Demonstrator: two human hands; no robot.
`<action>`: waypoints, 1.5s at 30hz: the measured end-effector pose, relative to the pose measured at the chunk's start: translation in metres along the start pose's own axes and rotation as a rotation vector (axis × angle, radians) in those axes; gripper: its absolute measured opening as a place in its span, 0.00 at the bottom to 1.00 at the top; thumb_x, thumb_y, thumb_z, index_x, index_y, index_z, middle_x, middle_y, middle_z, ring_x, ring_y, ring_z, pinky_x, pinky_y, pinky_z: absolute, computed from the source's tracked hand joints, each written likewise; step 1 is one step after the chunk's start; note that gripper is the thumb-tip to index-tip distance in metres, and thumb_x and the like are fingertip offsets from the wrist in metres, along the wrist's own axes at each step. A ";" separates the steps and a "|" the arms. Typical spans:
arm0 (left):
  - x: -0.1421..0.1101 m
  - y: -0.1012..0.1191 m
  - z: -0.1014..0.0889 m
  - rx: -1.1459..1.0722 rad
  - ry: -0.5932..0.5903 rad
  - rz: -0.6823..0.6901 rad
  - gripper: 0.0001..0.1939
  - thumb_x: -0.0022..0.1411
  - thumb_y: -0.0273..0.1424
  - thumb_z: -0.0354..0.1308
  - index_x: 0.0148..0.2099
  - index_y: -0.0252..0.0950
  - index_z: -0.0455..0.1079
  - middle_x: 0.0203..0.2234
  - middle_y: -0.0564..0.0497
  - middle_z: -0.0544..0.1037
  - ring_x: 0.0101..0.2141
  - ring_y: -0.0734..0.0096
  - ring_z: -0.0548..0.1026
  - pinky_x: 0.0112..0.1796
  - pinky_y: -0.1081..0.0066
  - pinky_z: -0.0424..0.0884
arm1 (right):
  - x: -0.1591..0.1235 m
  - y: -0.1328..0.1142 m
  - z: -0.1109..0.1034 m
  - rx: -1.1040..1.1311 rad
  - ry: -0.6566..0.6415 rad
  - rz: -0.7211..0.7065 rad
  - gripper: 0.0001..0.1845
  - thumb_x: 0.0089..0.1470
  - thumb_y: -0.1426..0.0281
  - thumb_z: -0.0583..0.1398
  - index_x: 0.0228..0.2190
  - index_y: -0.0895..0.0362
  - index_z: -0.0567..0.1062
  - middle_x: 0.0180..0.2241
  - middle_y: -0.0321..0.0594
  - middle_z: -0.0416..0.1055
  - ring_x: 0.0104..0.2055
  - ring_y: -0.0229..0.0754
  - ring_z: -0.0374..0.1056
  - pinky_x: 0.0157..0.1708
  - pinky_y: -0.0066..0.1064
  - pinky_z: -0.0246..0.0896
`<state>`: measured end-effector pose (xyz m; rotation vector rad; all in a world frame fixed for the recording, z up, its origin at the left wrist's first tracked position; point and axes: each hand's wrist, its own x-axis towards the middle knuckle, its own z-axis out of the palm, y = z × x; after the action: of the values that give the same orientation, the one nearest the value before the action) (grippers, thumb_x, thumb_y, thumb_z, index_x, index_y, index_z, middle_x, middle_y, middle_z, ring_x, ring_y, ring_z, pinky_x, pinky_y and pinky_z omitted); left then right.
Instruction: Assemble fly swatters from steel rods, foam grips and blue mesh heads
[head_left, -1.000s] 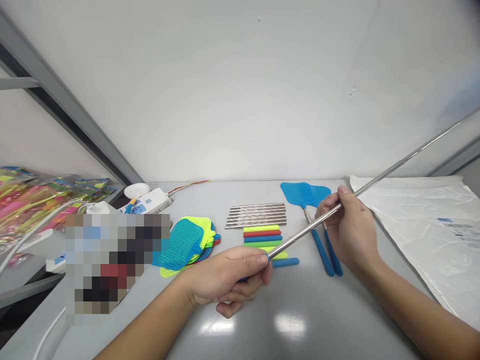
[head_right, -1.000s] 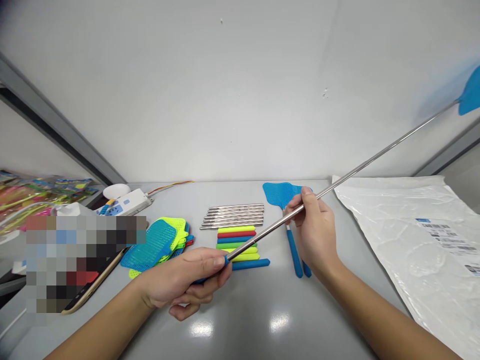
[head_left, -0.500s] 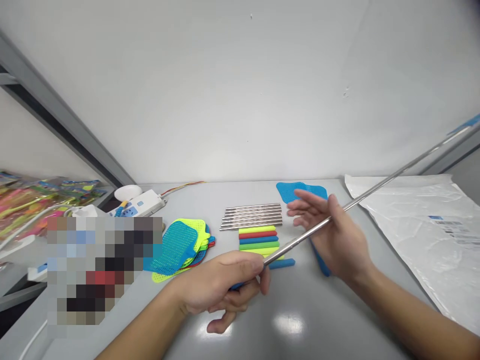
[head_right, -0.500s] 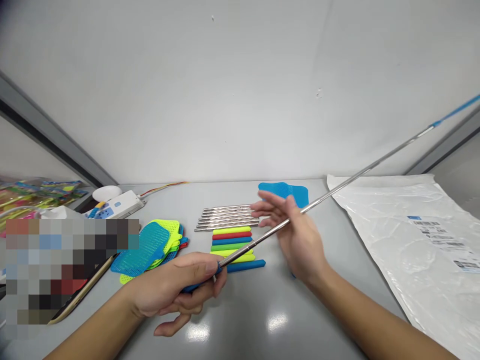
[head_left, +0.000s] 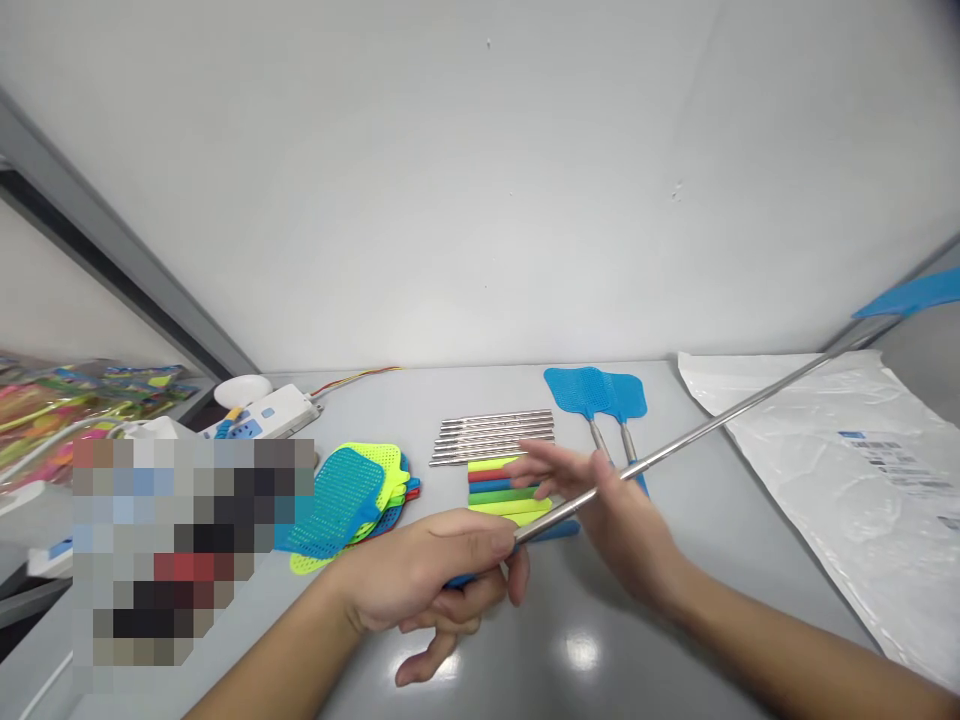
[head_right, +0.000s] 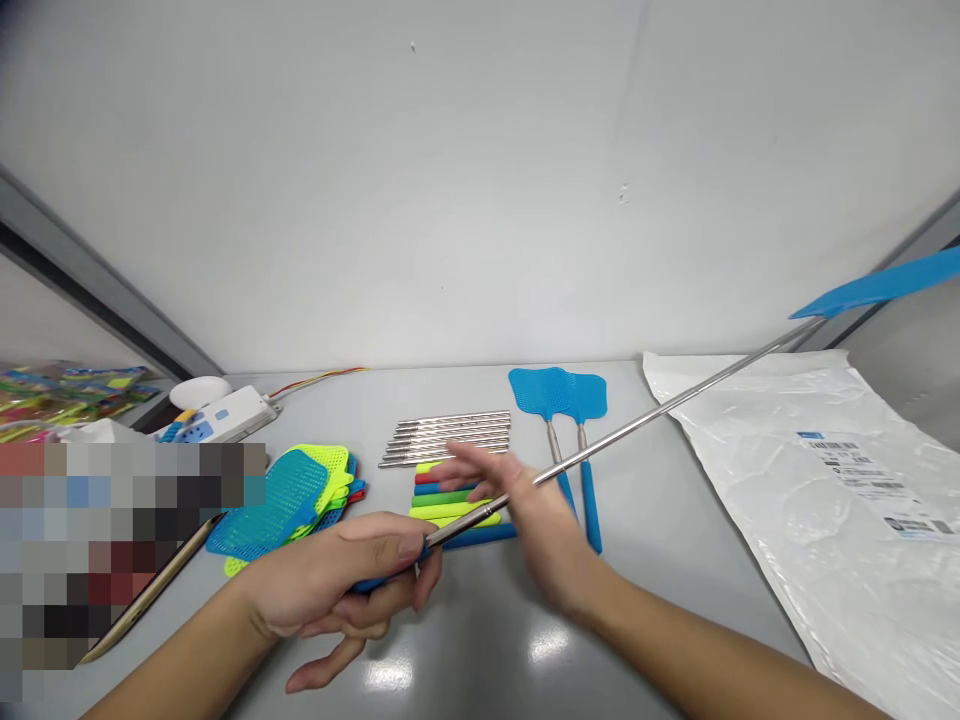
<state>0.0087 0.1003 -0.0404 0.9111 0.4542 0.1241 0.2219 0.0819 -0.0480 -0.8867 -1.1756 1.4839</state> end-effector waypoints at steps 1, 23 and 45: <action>-0.003 0.001 -0.002 0.004 0.010 0.001 0.18 0.69 0.42 0.47 0.38 0.33 0.68 0.12 0.64 0.53 0.09 0.84 0.46 0.11 0.78 0.66 | 0.006 -0.006 -0.009 0.043 0.061 -0.059 0.30 0.62 0.48 0.47 0.47 0.51 0.78 0.43 0.44 0.77 0.47 0.49 0.70 0.48 0.41 0.61; -0.014 0.005 -0.013 0.100 0.076 -0.010 0.17 0.71 0.38 0.44 0.40 0.33 0.69 0.12 0.63 0.53 0.08 0.83 0.50 0.12 0.79 0.67 | 0.032 -0.017 -0.041 0.228 0.297 -0.157 0.33 0.61 0.47 0.46 0.38 0.56 0.81 0.36 0.46 0.79 0.40 0.45 0.72 0.40 0.34 0.64; -0.010 0.008 -0.005 0.009 0.118 0.087 0.17 0.71 0.39 0.43 0.41 0.35 0.69 0.13 0.63 0.52 0.09 0.85 0.46 0.12 0.78 0.68 | 0.030 -0.012 -0.036 0.140 0.209 -0.137 0.15 0.60 0.60 0.58 0.45 0.51 0.78 0.37 0.40 0.77 0.44 0.43 0.69 0.45 0.33 0.62</action>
<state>-0.0016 0.1059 -0.0332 0.9356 0.5252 0.2570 0.2515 0.1197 -0.0449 -0.8264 -0.9485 1.3118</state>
